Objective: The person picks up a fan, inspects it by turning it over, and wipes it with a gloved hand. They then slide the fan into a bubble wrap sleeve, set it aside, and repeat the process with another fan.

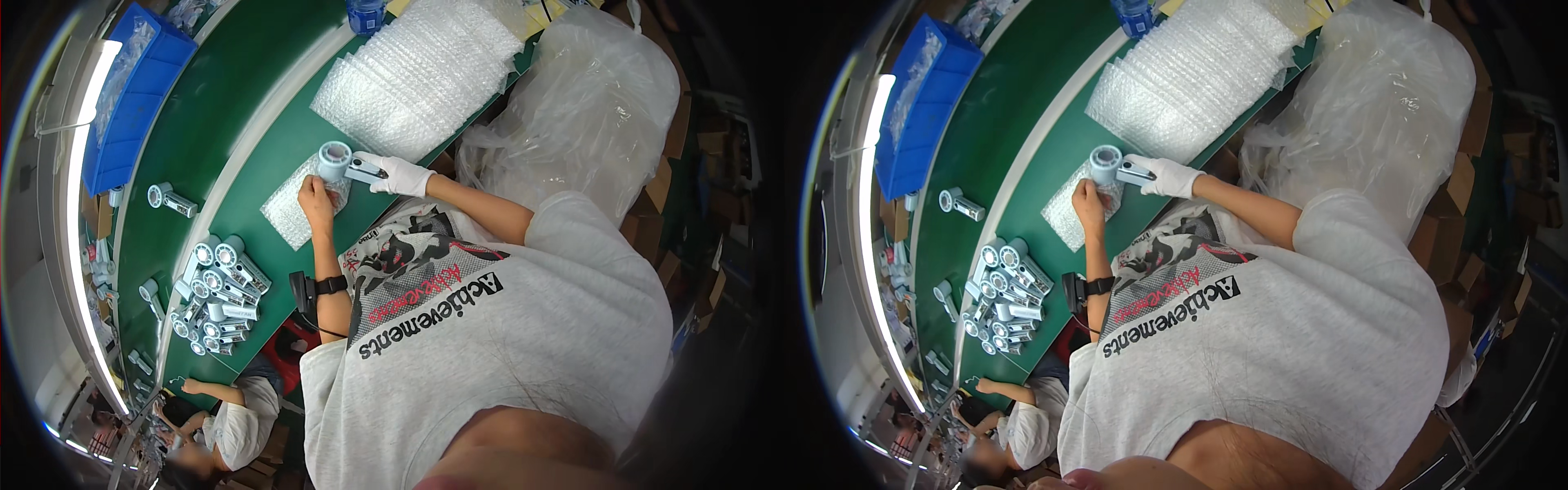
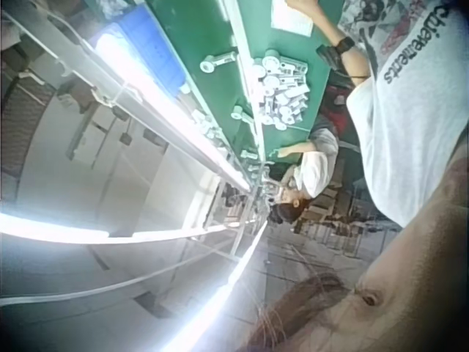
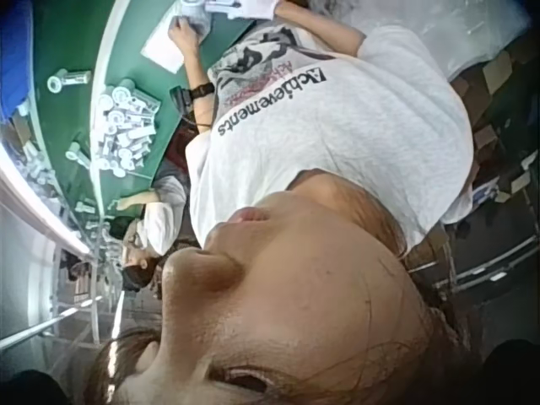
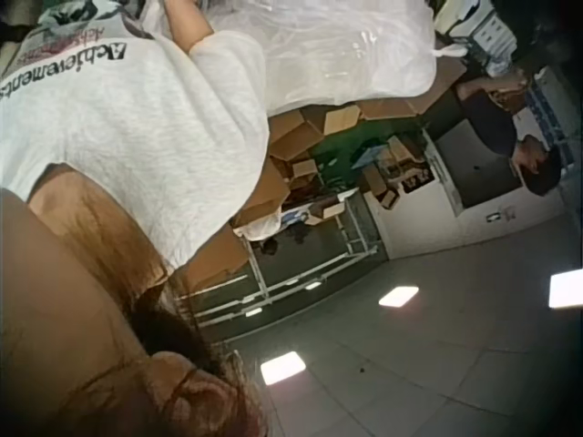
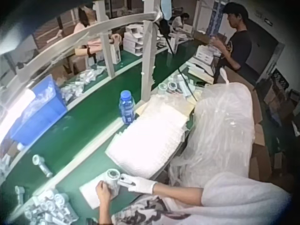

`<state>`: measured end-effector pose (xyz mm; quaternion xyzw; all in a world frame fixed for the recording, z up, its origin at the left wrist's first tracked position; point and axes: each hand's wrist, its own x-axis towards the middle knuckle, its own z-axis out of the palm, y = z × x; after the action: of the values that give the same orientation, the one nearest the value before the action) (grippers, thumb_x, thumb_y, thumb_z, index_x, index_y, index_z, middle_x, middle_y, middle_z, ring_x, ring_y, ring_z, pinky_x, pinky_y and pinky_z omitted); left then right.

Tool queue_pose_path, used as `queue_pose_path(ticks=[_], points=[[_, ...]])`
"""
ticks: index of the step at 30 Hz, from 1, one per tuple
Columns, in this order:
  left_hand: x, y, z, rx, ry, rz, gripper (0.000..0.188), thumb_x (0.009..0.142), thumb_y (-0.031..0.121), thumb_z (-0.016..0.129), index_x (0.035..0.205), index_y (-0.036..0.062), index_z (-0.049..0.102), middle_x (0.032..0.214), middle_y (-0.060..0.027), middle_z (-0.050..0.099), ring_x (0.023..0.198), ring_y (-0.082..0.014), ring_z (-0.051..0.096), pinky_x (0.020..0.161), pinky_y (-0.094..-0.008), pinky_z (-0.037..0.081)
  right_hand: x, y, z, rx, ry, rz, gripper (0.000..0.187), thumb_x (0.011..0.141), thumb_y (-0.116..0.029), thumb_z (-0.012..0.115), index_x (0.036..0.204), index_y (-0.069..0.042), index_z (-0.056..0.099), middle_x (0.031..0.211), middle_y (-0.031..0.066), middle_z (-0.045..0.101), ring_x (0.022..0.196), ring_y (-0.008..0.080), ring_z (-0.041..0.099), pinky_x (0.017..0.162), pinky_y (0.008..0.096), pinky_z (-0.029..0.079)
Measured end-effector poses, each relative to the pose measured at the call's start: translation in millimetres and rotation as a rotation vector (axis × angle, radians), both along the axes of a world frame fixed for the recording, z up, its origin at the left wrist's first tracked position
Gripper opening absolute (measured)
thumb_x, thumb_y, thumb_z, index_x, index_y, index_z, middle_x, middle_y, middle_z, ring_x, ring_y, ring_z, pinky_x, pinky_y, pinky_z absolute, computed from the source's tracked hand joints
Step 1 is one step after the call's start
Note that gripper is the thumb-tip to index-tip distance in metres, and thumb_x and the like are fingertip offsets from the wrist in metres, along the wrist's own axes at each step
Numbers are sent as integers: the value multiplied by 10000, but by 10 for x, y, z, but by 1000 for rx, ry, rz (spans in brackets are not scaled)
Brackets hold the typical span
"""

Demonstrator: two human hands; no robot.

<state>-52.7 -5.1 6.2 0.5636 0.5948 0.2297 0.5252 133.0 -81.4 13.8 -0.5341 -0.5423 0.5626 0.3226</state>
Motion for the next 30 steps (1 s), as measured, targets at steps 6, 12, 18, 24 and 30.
queue_pose_path(ticks=[6, 12, 18, 24, 30], points=[[145, -22, 507, 917, 294, -326, 63, 733, 52, 542, 754, -7, 536, 935, -171, 449, 852, -292, 418, 744, -395, 349, 4, 224, 156, -174, -61, 69, 404, 791, -202, 533, 1164, -95, 421, 731, 58, 556, 565, 184, 562, 457, 301, 450], [79, -194, 851, 922, 321, -239, 81, 686, 42, 585, 730, -1, 533, 948, -157, 425, 882, -299, 390, 799, -382, 316, -276, 529, 649, -805, 835, -151, 234, 805, -193, 518, 1013, -88, 504, 716, 36, 553, 570, 177, 548, 452, 303, 419], [46, -233, 1281, 1048, 293, -246, 72, 700, 52, 596, 735, 18, 543, 949, -146, 447, 903, -300, 404, 820, -384, 321, -286, 712, 1072, -396, 675, -285, 185, 792, -108, 549, 968, -68, 509, 787, 53, 547, 646, 109, 522, 442, 248, 391], [47, 445, 1173, 1004, 313, -53, 100, 754, 111, 607, 779, 20, 576, 1001, -153, 468, 954, -305, 420, 829, -396, 335, -314, 1843, 917, 37, 1180, -150, 184, 785, -83, 563, 960, -33, 531, 854, 74, 578, 726, 126, 562, 541, 256, 451], [-1452, 2043, 449, 324, 586, 534, 732, 551, 428, 751, 1119, 42, 500, 1246, -209, 379, 1160, -366, 325, 883, -474, 337, -188, 2346, 781, -318, 1131, -667, 124, 810, -95, 547, 916, -30, 551, 819, 101, 606, 728, 182, 598, 630, 277, 507]])
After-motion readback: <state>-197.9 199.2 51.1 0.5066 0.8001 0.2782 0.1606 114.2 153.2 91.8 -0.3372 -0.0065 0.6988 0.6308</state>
